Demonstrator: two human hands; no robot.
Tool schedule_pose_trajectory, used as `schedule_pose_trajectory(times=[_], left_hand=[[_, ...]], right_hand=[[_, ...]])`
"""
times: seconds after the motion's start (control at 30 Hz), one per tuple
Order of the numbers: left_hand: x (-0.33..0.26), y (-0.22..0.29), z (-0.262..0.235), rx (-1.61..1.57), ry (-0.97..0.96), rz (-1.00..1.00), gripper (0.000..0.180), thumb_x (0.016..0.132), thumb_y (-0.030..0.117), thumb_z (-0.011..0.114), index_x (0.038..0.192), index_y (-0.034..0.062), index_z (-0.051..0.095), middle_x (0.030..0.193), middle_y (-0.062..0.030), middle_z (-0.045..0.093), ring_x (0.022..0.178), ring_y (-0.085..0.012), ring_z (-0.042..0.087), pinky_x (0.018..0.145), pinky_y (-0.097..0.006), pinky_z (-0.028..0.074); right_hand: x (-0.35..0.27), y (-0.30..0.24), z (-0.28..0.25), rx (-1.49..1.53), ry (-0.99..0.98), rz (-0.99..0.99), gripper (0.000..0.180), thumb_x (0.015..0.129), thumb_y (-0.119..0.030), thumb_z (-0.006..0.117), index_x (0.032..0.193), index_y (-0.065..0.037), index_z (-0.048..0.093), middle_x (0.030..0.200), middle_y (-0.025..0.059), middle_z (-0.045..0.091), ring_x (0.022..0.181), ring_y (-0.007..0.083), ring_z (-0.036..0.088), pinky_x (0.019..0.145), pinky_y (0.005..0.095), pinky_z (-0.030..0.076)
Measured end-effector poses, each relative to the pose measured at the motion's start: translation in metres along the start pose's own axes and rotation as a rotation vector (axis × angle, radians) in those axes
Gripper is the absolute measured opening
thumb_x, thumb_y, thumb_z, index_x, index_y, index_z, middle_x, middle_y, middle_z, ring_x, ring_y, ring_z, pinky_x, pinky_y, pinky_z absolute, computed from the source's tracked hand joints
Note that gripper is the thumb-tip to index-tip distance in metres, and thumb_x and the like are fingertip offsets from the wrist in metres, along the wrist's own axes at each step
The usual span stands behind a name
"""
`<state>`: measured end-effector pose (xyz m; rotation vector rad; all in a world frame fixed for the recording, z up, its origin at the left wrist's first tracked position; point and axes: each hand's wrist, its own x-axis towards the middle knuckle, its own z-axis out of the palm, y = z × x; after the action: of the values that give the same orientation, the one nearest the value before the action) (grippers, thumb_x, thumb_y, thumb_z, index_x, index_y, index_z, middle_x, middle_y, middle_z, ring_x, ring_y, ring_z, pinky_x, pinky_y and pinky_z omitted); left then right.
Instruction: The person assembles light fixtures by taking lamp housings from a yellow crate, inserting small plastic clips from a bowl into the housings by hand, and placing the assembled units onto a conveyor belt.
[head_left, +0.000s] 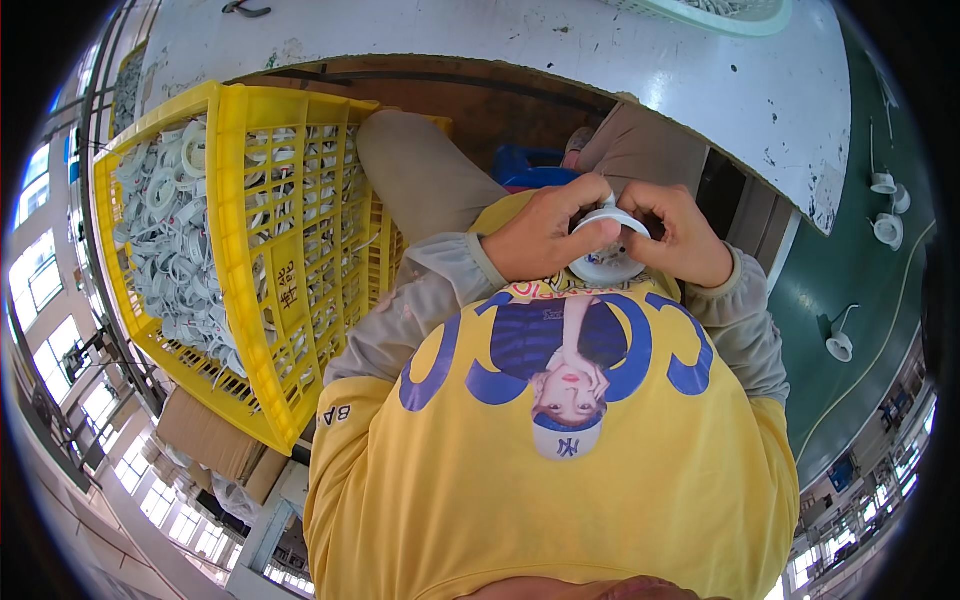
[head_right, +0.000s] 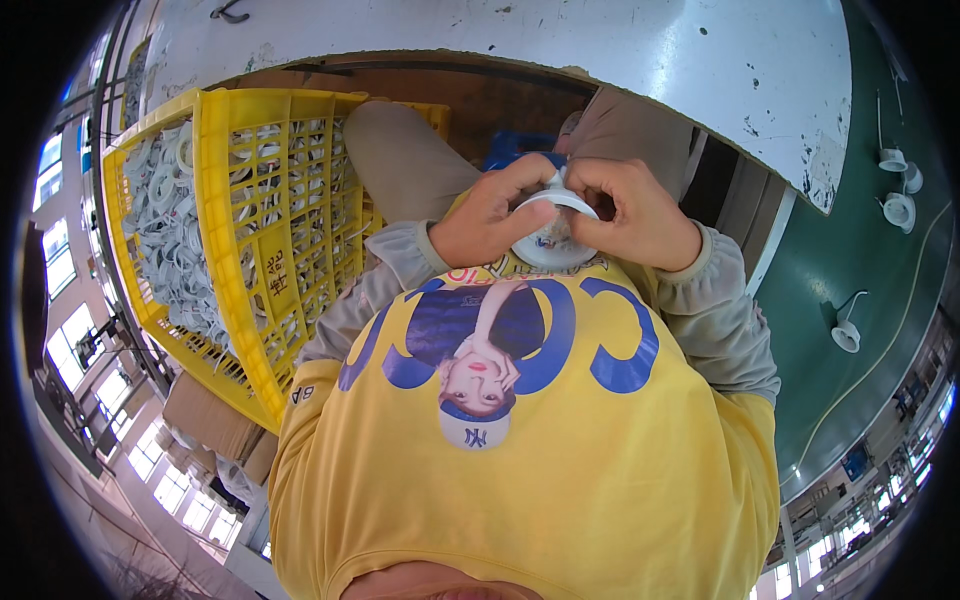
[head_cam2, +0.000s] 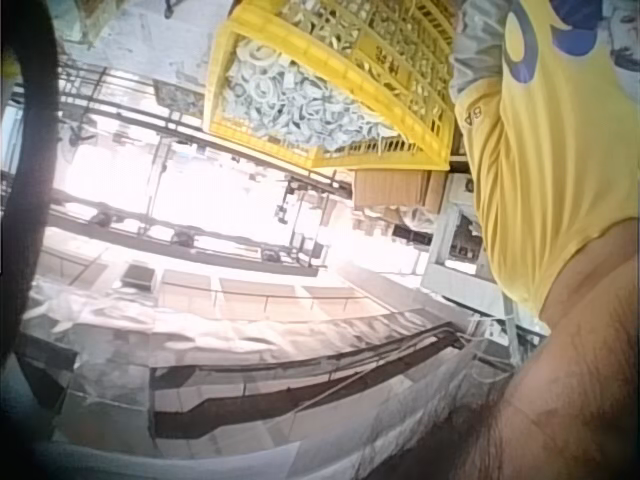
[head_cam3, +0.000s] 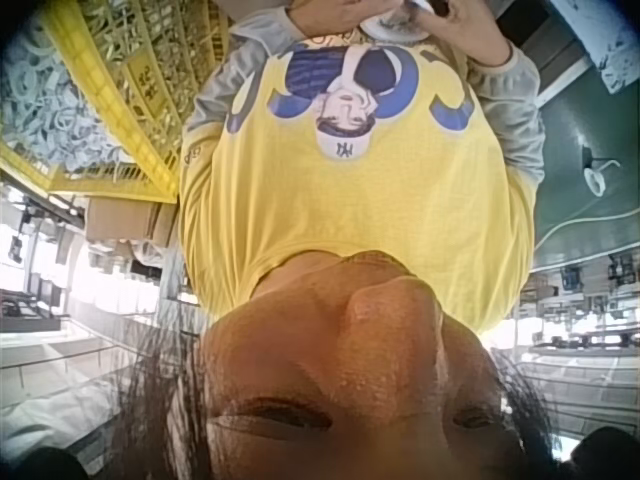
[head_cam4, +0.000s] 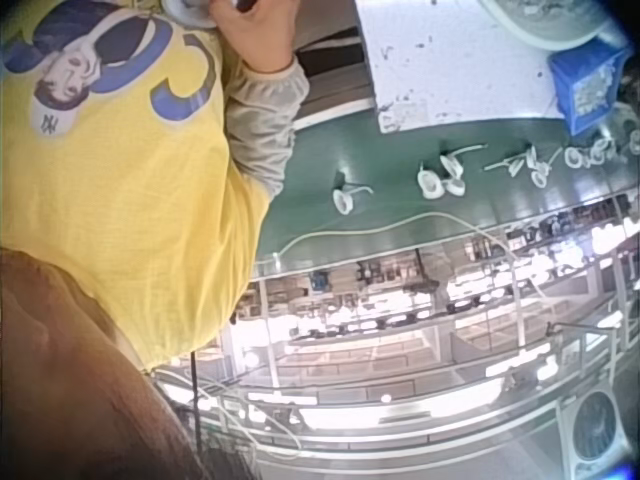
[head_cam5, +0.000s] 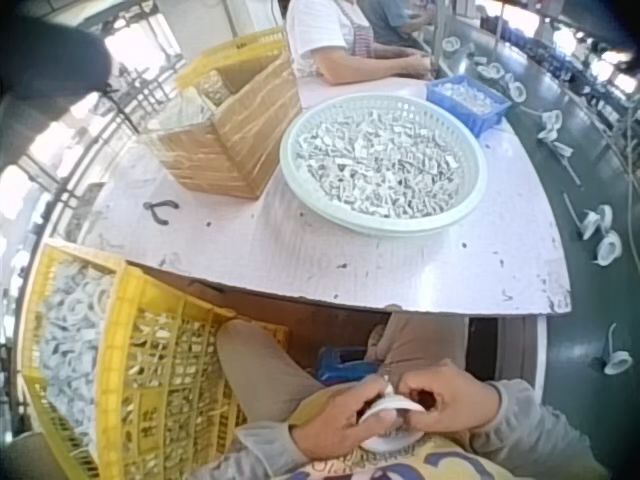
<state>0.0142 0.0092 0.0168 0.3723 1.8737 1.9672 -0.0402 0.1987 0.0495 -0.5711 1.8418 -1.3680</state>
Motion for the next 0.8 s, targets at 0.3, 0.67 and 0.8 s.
schedule_pose_trajectory(times=[0.3, 0.67, 0.8], left_hand=[[0.003, -0.007, 0.007, -0.047, 0.088, -0.033, 0.036, 0.092, 0.034, 0.042, 0.078, 0.0019, 0.044, 0.061, -0.0058, 0.038, 0.057, -0.0135, 0.034, 0.052, -0.031, 0.033], [0.000, -0.001, 0.006, 0.033, 0.069, 0.060, 0.029, 0.093, 0.025, 0.040, 0.078, 0.0010, 0.044, 0.067, -0.0102, 0.041, 0.059, -0.0208, 0.039, 0.056, -0.032, 0.035], [0.001, -0.003, 0.006, 0.017, 0.072, 0.095, 0.029, 0.093, 0.025, 0.040, 0.078, 0.0006, 0.044, 0.067, -0.0115, 0.041, 0.059, -0.0235, 0.040, 0.057, -0.032, 0.036]], right_hand=[[0.001, 0.002, 0.001, -0.036, 0.013, -0.043, 0.011, 0.070, -0.005, 0.057, 0.070, 0.001, 0.048, 0.054, -0.0003, 0.040, 0.051, 0.0034, 0.033, 0.043, 0.0219, 0.026], [0.000, -0.003, 0.001, -0.045, -0.033, -0.024, 0.012, 0.068, -0.006, 0.058, 0.068, 0.002, 0.049, 0.052, 0.0068, 0.042, 0.047, 0.0081, 0.036, 0.043, 0.0253, 0.030], [-0.002, -0.010, 0.001, -0.138, -0.015, 0.002, 0.013, 0.067, -0.008, 0.060, 0.065, 0.002, 0.051, 0.050, 0.0106, 0.045, 0.042, 0.0140, 0.042, 0.042, 0.0280, 0.032]])
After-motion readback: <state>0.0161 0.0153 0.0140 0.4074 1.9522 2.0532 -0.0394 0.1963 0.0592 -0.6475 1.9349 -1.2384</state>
